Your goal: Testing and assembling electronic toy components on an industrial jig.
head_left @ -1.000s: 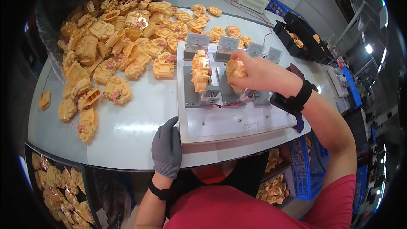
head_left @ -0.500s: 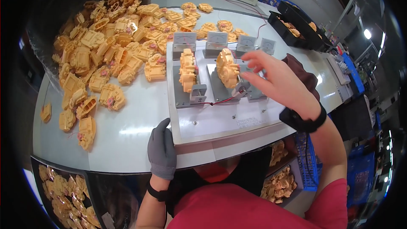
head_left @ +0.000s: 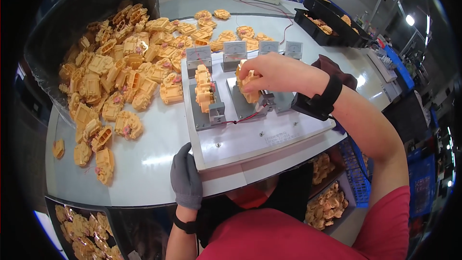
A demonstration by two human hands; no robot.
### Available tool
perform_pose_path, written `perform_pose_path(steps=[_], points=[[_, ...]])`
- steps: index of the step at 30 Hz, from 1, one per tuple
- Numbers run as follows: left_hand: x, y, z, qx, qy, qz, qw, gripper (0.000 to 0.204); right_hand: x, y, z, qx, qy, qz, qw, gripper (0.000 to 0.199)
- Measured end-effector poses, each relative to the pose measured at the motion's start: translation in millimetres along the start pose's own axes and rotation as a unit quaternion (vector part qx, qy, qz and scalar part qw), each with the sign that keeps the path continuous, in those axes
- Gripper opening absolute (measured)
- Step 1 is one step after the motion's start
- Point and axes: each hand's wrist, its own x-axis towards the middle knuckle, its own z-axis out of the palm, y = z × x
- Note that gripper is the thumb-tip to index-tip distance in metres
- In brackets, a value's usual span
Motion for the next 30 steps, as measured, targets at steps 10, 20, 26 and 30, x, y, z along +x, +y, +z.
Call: perform_pose_path(steps=[10,20,26,30], points=[[0.4,7.8,-2.9,-0.021,-0.02,-0.023,0.999,0.029,-52.9,-26.8,16.0,0.017,0.182,-0.133,0.974,0.028],[-0.9,-3.1,-1.8,-0.021,-0.021,-0.036,0.999,0.032,-105.5,-227.4,97.5,0.358,0.086,-0.591,0.718,0.023],[2.5,9.1,-18.8,-0.15,-0.122,-0.16,0.968,0.035,-123.6,-279.8,123.8,0.442,0.098,-0.655,0.605,0.028],[11.0,13.1,-37.0,-0.194,-0.1,-0.162,0.962,0.038,-121.8,-286.7,121.5,0.435,0.044,-0.651,0.62,0.028]])
